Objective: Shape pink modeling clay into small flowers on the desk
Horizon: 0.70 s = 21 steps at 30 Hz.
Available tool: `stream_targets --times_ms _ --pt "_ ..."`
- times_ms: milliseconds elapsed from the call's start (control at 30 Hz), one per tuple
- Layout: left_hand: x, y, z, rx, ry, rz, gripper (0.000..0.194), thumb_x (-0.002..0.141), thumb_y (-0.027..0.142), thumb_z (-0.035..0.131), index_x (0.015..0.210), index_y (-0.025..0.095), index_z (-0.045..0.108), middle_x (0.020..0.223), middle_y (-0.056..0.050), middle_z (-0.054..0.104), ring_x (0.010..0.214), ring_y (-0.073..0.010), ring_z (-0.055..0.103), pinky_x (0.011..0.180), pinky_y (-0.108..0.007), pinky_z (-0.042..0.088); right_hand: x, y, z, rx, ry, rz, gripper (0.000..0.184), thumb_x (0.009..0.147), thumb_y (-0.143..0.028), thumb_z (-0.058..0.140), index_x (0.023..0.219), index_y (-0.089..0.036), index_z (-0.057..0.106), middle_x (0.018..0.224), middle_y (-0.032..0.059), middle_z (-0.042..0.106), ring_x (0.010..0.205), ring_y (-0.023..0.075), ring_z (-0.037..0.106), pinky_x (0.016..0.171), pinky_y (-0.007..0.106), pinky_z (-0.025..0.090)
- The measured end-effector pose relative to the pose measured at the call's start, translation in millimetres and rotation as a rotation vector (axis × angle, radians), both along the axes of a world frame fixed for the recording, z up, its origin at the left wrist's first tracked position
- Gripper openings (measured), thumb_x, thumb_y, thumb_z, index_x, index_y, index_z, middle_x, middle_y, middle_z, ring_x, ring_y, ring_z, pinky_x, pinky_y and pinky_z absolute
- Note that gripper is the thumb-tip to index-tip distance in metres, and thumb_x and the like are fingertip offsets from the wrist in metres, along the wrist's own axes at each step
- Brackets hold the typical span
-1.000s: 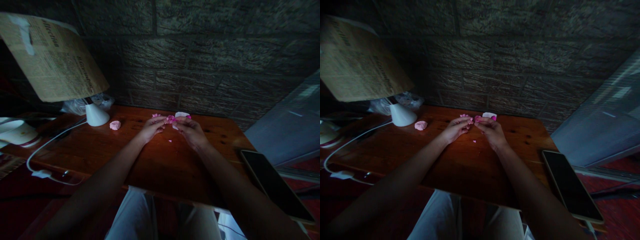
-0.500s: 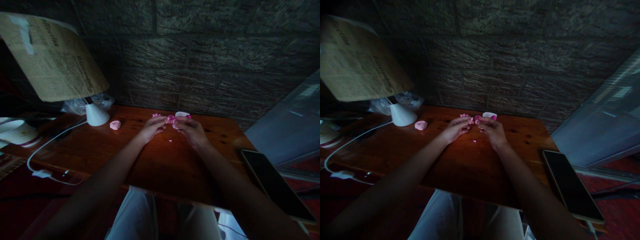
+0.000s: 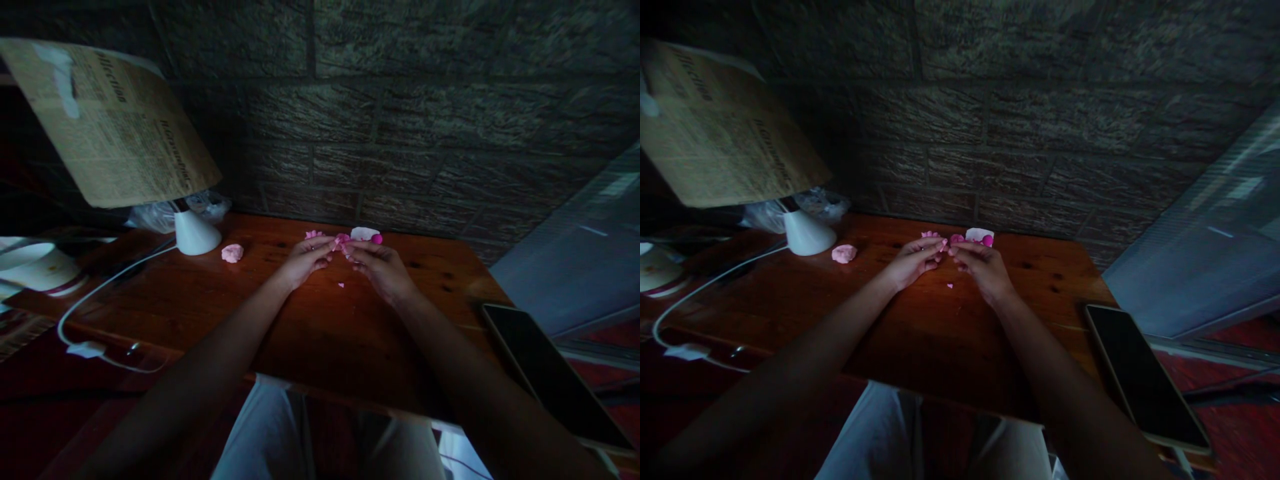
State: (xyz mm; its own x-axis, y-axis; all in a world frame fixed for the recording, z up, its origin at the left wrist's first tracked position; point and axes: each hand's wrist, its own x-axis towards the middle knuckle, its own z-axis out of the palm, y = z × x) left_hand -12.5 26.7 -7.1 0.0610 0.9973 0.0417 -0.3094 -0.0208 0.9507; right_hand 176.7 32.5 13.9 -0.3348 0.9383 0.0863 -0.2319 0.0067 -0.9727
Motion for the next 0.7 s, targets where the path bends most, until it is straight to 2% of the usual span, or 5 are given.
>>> stream_targets --times_ms 200,367,533,700 --pt "1.7 -0.9 2.2 0.011 0.018 0.0 0.029 0.072 0.034 0.091 0.096 0.02 0.084 0.096 -0.005 0.073 0.074 -0.0072 0.056 0.062 -0.018 0.041 -0.2 -0.2 0.1 -0.001 -0.027 -0.014 0.035 0.058 -0.037 0.094 0.09 -0.026 0.085 0.116 0.0058 0.08 0.092 0.0176 0.068 0.071 0.029 0.048" --pt "3.2 -2.4 4.3 0.001 0.005 -0.002 0.033 0.069 0.034 0.094 0.098 0.021 0.085 0.096 -0.006 0.075 0.075 -0.0079 0.057 0.063 -0.019 0.042 -0.6 0.1 1.6 -0.003 -0.026 -0.022 0.039 0.057 -0.038 0.094 0.091 -0.025 0.084 0.116 0.0067 0.081 0.091 0.0192 0.068 0.063 0.027 0.042" --pt "3.4 -3.0 5.6 0.01 -0.046 -0.026 0.032 0.066 0.03 0.096 0.095 0.021 0.085 0.095 -0.005 0.074 0.075 -0.0077 0.058 0.064 -0.018 0.042 0.4 1.6 0.6 -0.008 -0.03 -0.018 0.044 0.058 -0.04 0.095 0.097 -0.025 0.085 0.11 0.0075 0.081 0.093 0.0201 0.068 0.067 0.03 0.045" --pt "3.3 -4.0 6.4 -0.001 -0.048 -0.025 0.03 0.068 0.029 0.095 0.096 0.022 0.085 0.092 -0.004 0.074 0.074 -0.0071 0.058 0.063 -0.018 0.042 1.4 0.9 1.0 -0.019 -0.029 0.01 0.036 0.059 -0.041 0.094 0.091 -0.027 0.086 0.12 0.0072 0.079 0.093 0.0185 0.066 0.07 0.031 0.046"
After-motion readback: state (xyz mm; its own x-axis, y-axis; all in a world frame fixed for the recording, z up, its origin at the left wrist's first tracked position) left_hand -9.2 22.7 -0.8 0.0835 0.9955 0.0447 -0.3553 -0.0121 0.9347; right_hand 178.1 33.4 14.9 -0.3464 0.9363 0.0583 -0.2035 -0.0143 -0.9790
